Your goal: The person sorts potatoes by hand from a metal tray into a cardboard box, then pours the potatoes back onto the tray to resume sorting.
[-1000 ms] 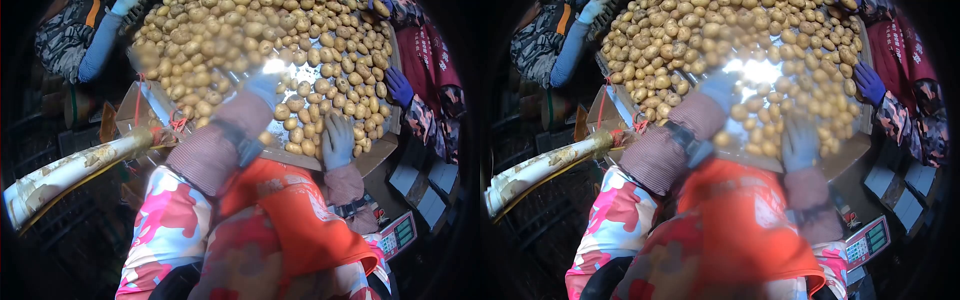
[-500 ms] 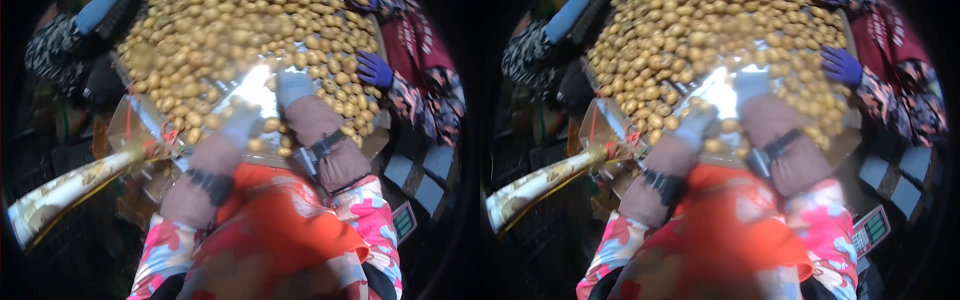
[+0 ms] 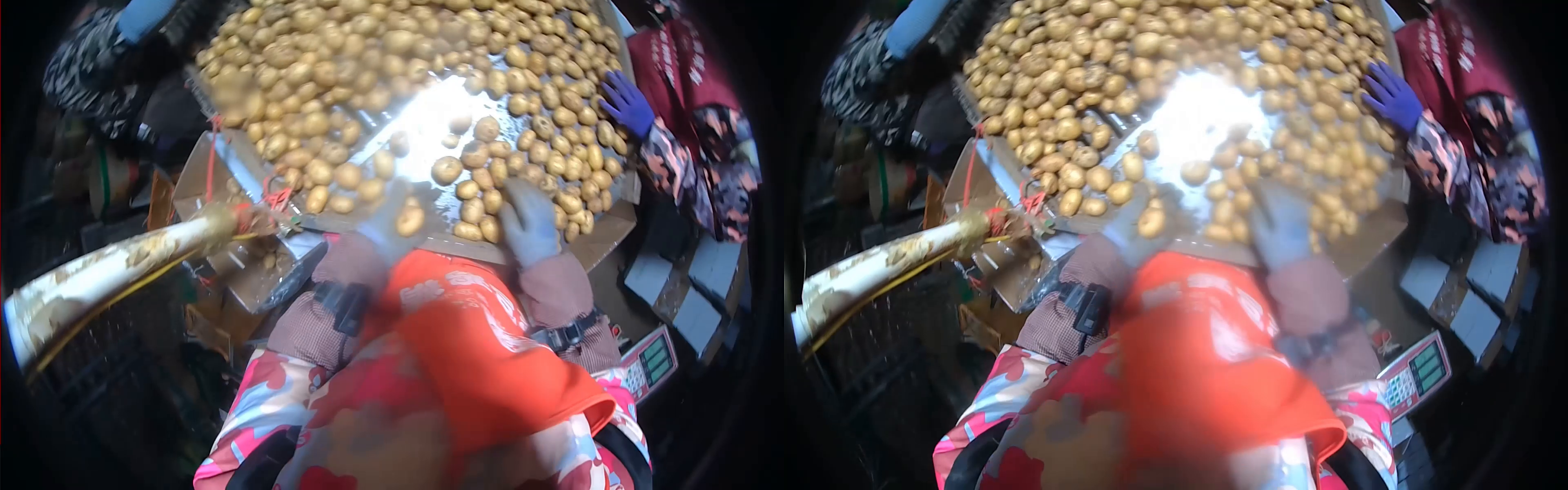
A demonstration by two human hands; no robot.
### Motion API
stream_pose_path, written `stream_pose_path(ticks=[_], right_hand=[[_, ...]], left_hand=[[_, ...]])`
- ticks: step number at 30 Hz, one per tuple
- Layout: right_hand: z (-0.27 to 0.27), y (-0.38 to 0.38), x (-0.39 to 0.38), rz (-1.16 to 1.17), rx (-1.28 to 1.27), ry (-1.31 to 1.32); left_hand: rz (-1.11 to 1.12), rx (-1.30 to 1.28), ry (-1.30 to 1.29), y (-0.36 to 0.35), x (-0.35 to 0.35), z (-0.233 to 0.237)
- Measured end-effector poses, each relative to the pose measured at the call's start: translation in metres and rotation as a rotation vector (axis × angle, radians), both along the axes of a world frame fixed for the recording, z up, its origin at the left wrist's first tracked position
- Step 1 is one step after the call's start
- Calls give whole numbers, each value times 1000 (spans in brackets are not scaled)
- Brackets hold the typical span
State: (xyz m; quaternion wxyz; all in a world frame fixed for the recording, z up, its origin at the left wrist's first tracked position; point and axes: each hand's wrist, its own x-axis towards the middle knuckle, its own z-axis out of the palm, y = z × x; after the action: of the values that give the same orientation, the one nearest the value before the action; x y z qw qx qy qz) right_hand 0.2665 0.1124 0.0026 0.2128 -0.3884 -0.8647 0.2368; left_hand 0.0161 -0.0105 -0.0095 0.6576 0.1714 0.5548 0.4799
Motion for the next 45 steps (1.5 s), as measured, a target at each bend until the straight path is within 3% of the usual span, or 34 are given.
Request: stream_pose_path(ticks=[1,4,5,6,8,10,12,13,14,16,18,19,21,22,24,25,27,29,30,31,34,38,42,44,45], right_hand=[[-12,2,13,-29,165,-71],[4,22,11,89,-23,-226],[-17,28,15,-46,-182,-204],[0,35,-5,-19,-111,-155],[32,54,-54,30,50,-47],[23,61,-88,174,-232,-146],[12,68,-128,192,-405,-511],[16,70,-146,256,-220,-724],[22,73,-161,320,-28,-932],[22,82,-171,354,-64,-989],[26,88,-174,408,-81,-1065],[12,93,-166,372,-87,-915],[-26,99,-141,302,-93,-608],[-19,90,-136,259,-186,-457],[5,67,-125,182,-377,-165],[18,62,-127,300,-422,-91],[57,59,-139,527,-517,68],[24,105,-159,141,-416,-208],[7,128,-169,-37,-401,-346],[-5,147,-181,-91,-347,-424],[-21,170,-206,-23,-246,-506],[-8,167,-201,36,-280,-427],[36,102,-167,53,-693,-84],[55,55,-148,330,-630,-7],[59,37,-137,312,-1018,71]], left_hand=[[38,-35,-18,10,3,27],[234,-172,-359,23,0,17],[299,-194,-348,27,3,25],[361,-212,-337,30,2,29],[194,-124,126,35,-12,15],[93,49,552,27,-18,-8],[136,166,702,28,-26,-21],[192,221,703,30,-30,-24],[265,163,585,32,-31,-10],[401,47,340,35,-27,32],[437,-98,68,41,-32,17],[455,-166,-70,41,-33,7],[658,-213,-1177,19,-24,-43],[706,-218,-1738,7,-18,-70],[692,-158,-2156,7,-18,-87],[670,-122,-2005,7,-16,-90],[700,-151,-1962,6,-11,-92],[796,-273,-2168,5,-11,-87],[817,-71,-1657,5,-7,-55],[817,-32,-1119,5,-4,-18],[586,-3,-883,-9,-21,8],[738,19,-959,-6,-26,8],[645,149,-1079,-1,-33,6],[628,178,-1012,-2,-34,18],[633,182,-966,-3,-33,22]])
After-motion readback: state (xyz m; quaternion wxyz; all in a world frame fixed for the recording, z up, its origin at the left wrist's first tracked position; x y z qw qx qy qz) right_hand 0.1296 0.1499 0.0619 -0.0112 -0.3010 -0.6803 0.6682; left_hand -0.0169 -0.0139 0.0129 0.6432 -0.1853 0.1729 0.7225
